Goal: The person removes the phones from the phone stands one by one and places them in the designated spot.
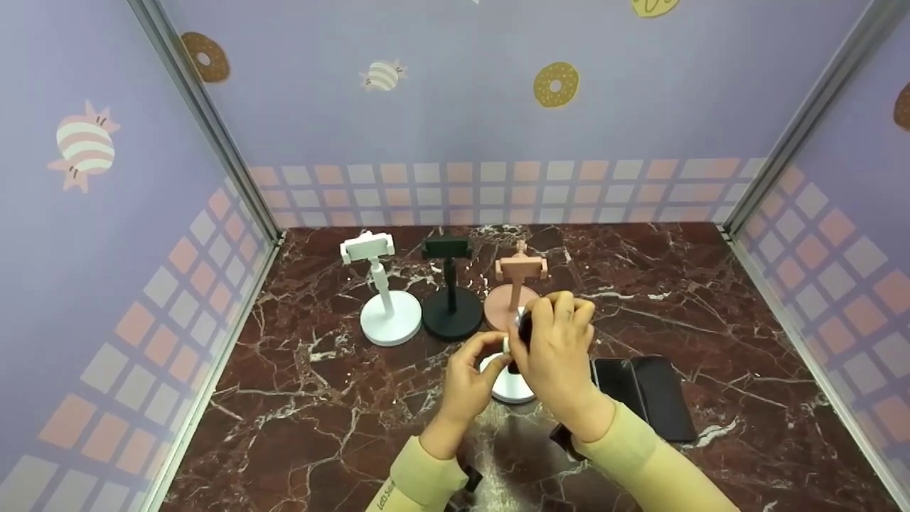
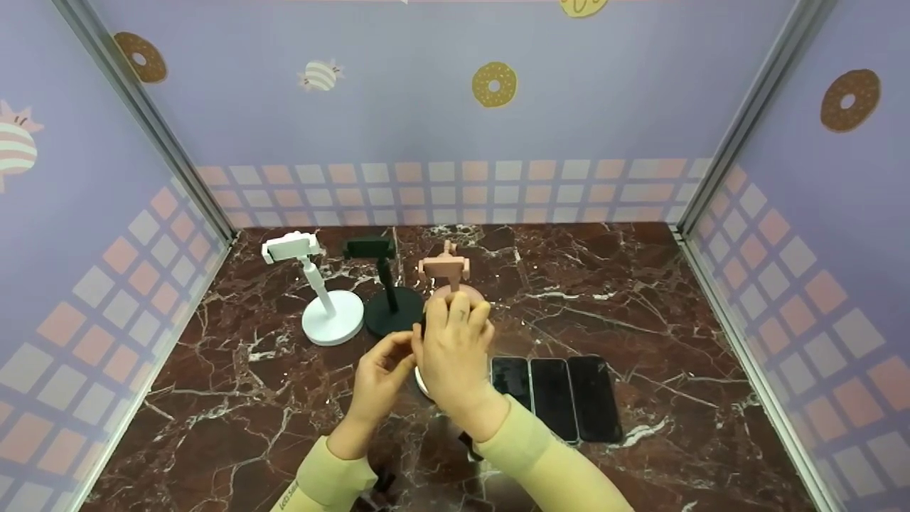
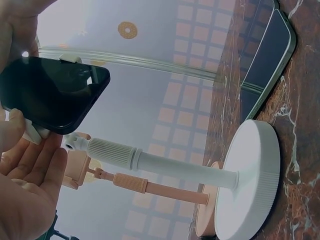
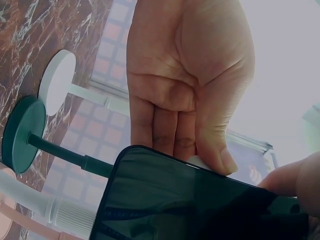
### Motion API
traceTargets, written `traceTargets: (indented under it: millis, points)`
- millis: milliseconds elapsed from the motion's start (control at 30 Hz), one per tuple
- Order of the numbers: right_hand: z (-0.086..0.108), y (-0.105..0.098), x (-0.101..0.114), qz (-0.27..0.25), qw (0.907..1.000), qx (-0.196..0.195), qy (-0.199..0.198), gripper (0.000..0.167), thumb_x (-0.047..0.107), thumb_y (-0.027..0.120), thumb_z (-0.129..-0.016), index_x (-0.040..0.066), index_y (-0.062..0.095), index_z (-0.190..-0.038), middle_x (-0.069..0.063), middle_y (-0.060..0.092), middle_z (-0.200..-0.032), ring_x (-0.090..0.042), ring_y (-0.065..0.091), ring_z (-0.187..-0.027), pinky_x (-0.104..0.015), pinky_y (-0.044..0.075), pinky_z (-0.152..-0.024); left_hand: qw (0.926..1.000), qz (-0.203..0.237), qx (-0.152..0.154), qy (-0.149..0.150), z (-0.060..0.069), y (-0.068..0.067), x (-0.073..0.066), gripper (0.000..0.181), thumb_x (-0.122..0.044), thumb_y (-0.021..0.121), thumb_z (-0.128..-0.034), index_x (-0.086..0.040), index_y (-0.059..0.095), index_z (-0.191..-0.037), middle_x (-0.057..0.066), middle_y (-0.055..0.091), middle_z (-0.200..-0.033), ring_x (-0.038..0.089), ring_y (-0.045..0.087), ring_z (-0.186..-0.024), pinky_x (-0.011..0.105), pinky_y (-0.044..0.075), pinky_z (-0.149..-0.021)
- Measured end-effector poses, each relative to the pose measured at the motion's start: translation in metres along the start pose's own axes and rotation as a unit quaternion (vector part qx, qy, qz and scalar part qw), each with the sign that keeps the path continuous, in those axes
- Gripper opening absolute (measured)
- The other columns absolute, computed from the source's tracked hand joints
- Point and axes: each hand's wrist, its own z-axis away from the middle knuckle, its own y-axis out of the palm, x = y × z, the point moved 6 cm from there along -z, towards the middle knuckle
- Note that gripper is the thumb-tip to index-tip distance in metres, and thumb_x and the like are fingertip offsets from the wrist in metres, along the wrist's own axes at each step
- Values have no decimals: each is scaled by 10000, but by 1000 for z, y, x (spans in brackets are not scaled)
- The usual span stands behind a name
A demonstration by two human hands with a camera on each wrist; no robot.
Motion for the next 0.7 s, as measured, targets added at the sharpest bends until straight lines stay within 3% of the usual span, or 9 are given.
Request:
traceTargets:
  millis: [267,500,700]
  points:
    - [0,0,-1,-114,9998,143,-1,311,170,765,-850,35,525,-995,-222,503,-1024,-452,405,-960,-514,418,-607,10000,30,33,80,0,-1,-1,255,-14,743,-900,90,689,-1126,242,717,-1069,70,681,-1072,349,604,-945]
    - [-1,-2,-2,-186,9995,237,-71,317,139,765,-829,40,522,-1006,-207,501,-1012,-431,400,-947,-497,413,-600,9996,104,167,211,-1,0,0,239,-31,720,-928,76,687,-1140,247,717,-1080,87,688,-1076,360,603,-944]
    - [0,-3,-2,-269,9991,295,-141,328,151,774,-832,34,525,-1011,-200,495,-1001,-429,402,-949,-495,409,-606,9998,93,107,163,-1,-1,0,245,-23,735,-913,80,690,-1130,247,721,-1077,83,690,-1072,392,607,-934]
